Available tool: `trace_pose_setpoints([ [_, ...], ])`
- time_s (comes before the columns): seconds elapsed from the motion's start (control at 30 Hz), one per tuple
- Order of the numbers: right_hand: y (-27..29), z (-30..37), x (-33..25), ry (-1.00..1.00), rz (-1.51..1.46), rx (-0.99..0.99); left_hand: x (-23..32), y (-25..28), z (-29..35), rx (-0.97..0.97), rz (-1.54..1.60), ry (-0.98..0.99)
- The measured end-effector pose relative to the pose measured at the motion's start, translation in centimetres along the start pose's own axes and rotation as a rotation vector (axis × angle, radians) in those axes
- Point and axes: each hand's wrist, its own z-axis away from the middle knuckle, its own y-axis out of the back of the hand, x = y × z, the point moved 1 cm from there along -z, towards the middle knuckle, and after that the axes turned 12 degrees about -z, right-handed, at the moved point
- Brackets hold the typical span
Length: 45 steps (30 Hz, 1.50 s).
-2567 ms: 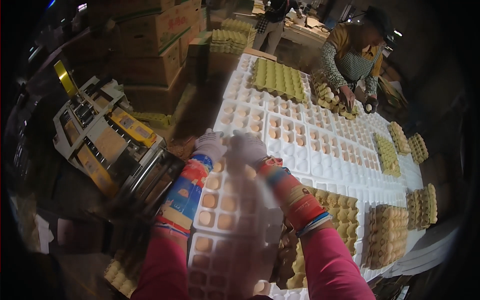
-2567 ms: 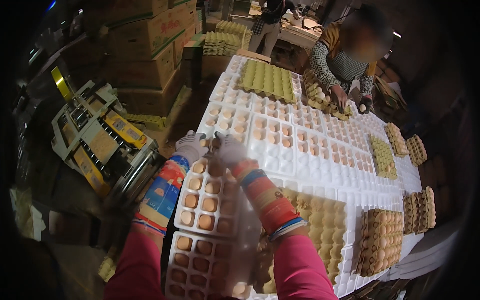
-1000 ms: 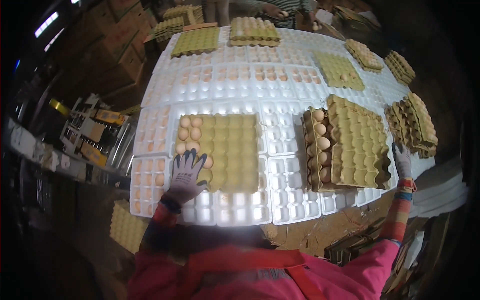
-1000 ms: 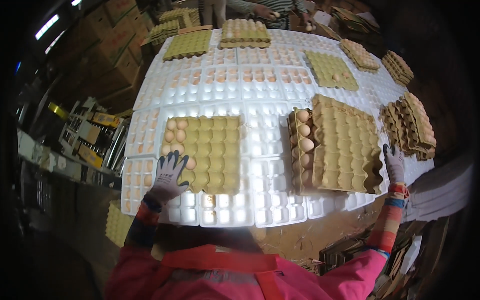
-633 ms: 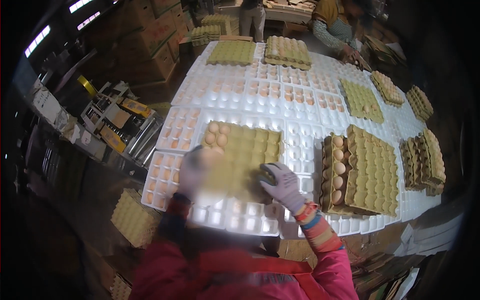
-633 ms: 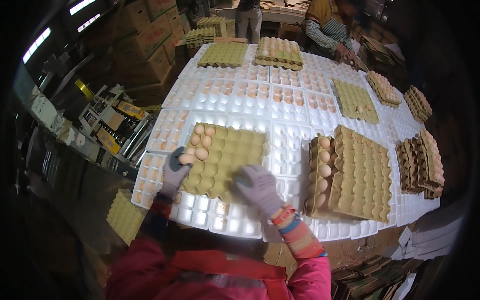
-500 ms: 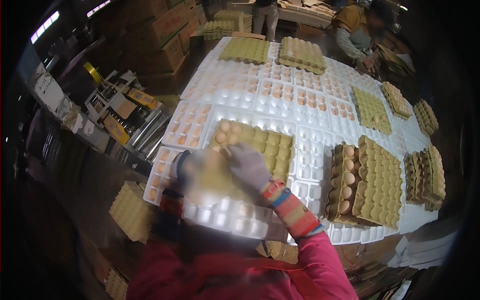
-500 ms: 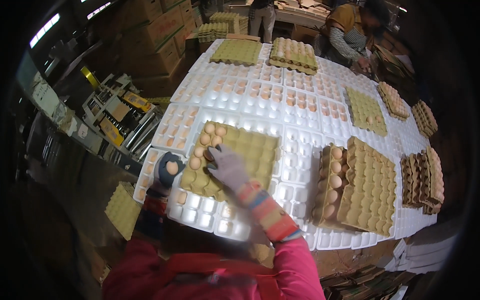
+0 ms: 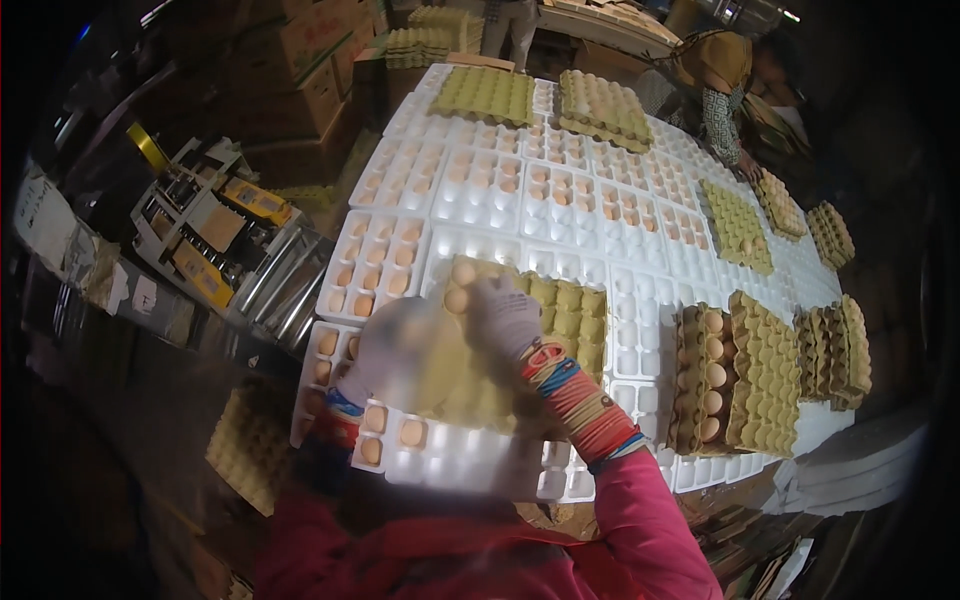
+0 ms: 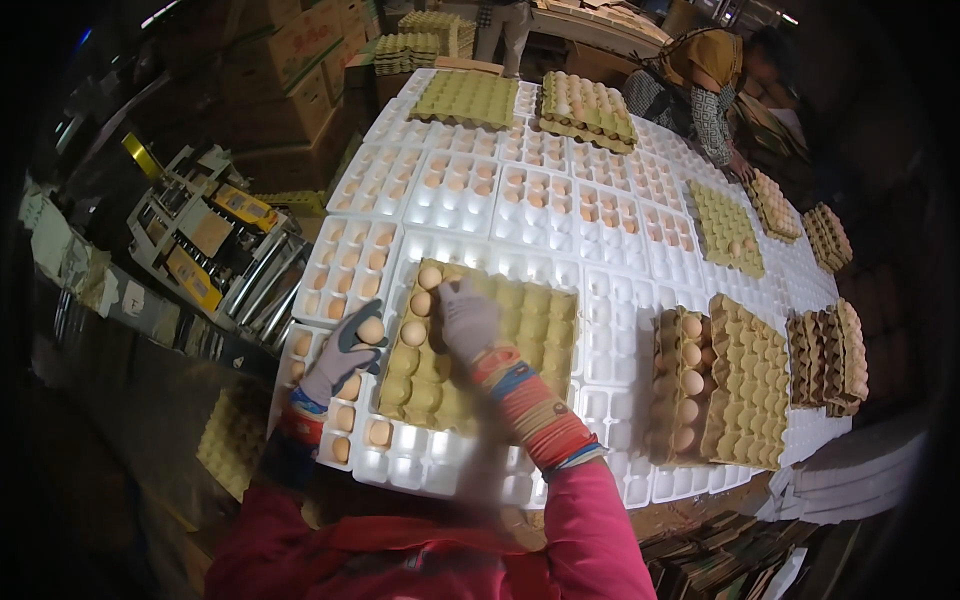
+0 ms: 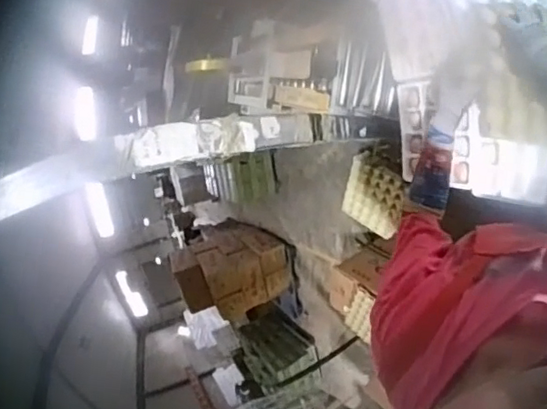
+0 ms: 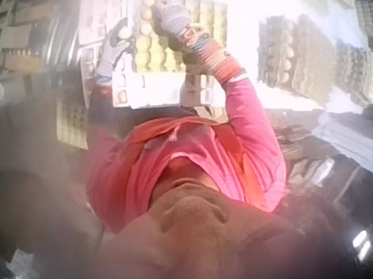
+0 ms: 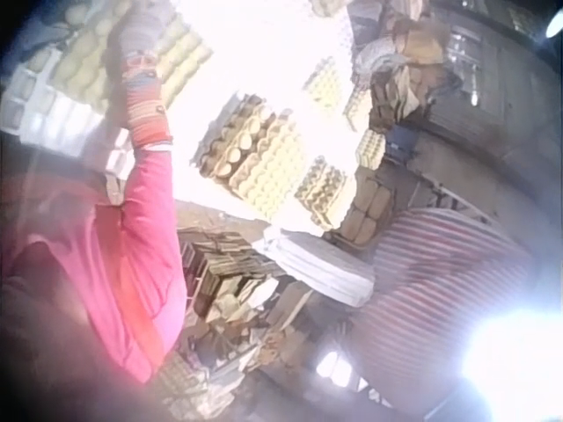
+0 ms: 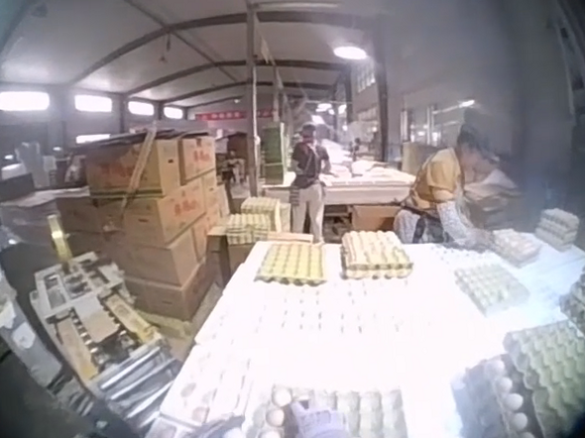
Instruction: The person places eggs into egg cartons on a table in an industrial warehouse setting.
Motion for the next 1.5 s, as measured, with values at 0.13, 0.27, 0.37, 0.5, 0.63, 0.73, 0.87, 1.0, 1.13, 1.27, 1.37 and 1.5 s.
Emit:
trace_pose_setpoints([
  [0.13, 0.4, 0.5, -1.0, -0.026, -0.046, -0.059, 2.2, -1.8, -3.0, -0.168, -1.215, 0.037],
  [0.27, 2.2, -0.7, 3.7, -0.348, -1.119, 0.143, 0.9, -1.3, -5.4, -0.143, -1.231, -0.215],
  [0.37, 2.6, -4.8, 10.0, -0.294, -0.75, 0.081, 1.8, 1.3, -7.2, -0.257, -0.208, 0.479],
  [0.5, 3.8, -10.6, 4.4, 0.005, -0.252, 0.031, 1.1, 2.1, -12.2, 0.201, -0.64, 0.091],
  [0.63, -0.3, -15.2, 5.9, -0.022, -0.251, -0.085, -3.9, 2.3, -18.1, 0.048, -1.303, 0.195],
  [0.73, -1.8, -18.6, 8.2, -0.051, -0.521, 0.272, -2.9, 1.8, -22.2, 0.015, -1.168, 0.318],
  [0.87, -4.9, -22.3, 8.4, 0.181, 0.049, 0.037, -4.6, 1.5, -28.4, 0.019, -1.286, 0.365],
  [1.0, 0.0, -16.5, 8.1, 0.621, 0.123, 0.263, -6.7, 4.5, -31.0, -0.133, -1.138, 0.358],
  [1.13, 3.2, -8.4, 4.5, 0.417, -0.076, -0.297, -9.7, 4.1, -33.2, 0.446, 0.327, 0.461],
  [1.27, 1.5, -5.7, 5.2, 0.395, -0.111, -0.148, -9.1, 2.6, -34.9, 0.558, -0.219, 0.24],
  [1.37, 2.5, -5.7, 6.1, 0.083, -0.721, 0.01, -7.1, 3.5, -32.1, 0.259, -0.878, 0.115],
  [1.5, 3.1, -7.4, 8.6, -0.322, -1.482, -0.158, -6.7, 2.3, -29.3, -0.259, -1.266, 0.133],
])
